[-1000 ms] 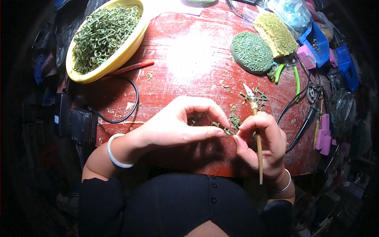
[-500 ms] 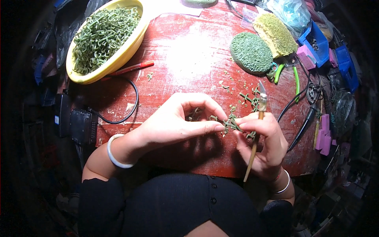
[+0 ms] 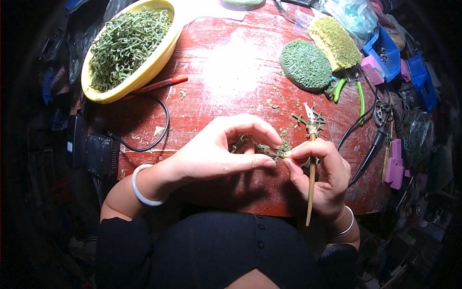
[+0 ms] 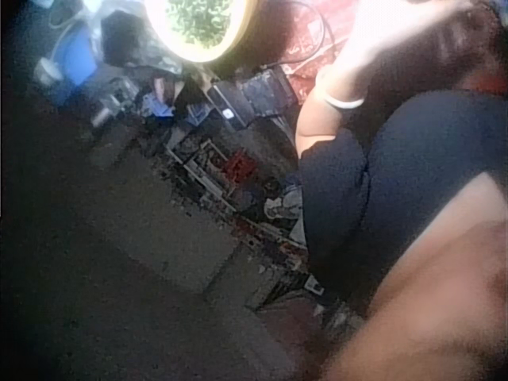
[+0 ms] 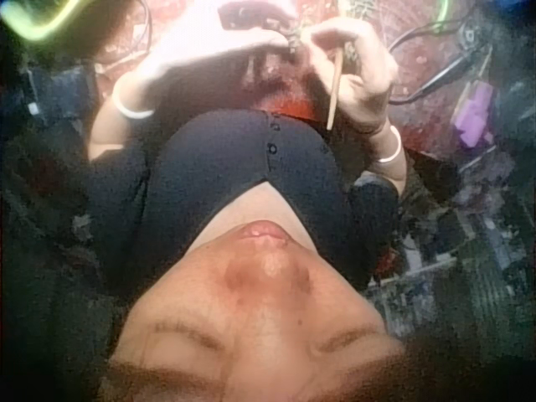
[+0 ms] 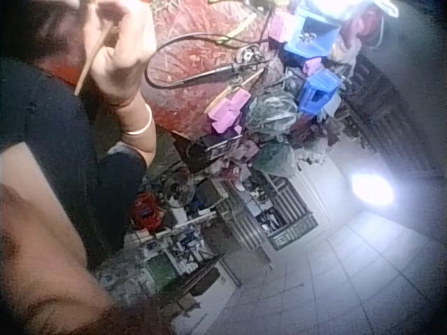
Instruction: The person solders small green plastic cross-shaped decorative elements onto a frame using a soldering iron, while occasionally using a brush to apply a substance to the parts.
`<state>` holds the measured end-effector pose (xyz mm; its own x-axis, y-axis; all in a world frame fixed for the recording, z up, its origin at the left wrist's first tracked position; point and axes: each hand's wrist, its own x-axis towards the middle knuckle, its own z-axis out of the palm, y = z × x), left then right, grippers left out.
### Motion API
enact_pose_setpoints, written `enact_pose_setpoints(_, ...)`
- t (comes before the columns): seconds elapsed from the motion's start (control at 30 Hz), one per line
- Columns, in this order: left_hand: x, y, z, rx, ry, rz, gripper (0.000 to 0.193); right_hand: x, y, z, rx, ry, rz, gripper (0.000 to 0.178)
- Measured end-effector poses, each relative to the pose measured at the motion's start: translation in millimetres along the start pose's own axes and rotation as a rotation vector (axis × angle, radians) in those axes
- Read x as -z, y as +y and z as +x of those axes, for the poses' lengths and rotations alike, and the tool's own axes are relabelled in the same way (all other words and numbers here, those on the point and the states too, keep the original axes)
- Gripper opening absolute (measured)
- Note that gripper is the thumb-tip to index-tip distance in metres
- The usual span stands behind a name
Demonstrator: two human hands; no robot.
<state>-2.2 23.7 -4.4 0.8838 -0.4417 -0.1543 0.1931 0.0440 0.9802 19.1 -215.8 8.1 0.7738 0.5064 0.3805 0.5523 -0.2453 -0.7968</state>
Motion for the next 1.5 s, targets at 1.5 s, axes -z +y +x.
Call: enact_pose_setpoints(1.5, -4, 2, -3, 0.026, 0.106, -0.162, 0.012, 16, -6, 5, 0.150, -0.051, 0.071, 0.033)
